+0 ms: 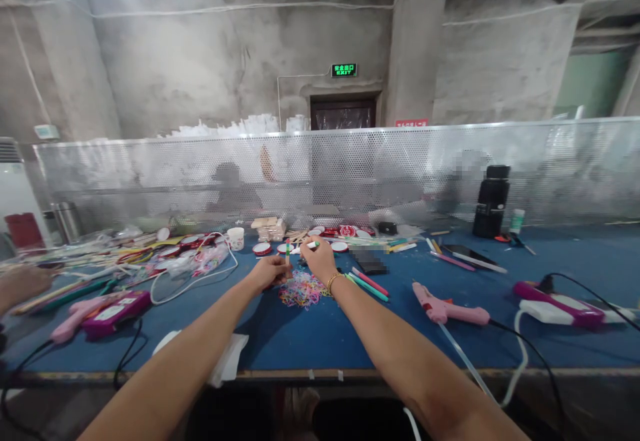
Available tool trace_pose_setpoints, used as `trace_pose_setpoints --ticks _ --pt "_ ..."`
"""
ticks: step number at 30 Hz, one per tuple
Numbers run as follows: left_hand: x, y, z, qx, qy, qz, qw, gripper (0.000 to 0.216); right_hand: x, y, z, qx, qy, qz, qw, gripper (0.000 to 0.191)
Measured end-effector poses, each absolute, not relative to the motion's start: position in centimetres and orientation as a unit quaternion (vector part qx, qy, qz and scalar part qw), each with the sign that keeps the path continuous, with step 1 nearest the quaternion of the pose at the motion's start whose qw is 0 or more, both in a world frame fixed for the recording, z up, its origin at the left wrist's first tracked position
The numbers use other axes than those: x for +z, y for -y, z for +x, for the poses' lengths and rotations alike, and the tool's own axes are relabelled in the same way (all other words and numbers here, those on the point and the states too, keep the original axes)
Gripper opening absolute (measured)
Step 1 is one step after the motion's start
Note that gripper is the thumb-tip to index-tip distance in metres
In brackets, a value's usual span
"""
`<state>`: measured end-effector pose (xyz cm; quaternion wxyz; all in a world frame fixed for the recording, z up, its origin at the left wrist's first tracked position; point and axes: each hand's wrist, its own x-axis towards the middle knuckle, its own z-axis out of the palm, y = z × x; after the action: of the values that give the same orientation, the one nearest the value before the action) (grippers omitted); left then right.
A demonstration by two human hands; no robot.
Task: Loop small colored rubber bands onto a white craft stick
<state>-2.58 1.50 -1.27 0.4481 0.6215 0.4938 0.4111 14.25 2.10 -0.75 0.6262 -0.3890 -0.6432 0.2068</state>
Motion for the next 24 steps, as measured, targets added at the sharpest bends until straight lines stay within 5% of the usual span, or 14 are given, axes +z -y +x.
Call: trace_pose_setpoints --ticks 24 --pt "-1.09 -1.31 -2.53 0.407 -0.497 0.625 0.443 0.031 -0.67 -2.02 14.16 0.179 0.650 -0.388 0.628 0.015"
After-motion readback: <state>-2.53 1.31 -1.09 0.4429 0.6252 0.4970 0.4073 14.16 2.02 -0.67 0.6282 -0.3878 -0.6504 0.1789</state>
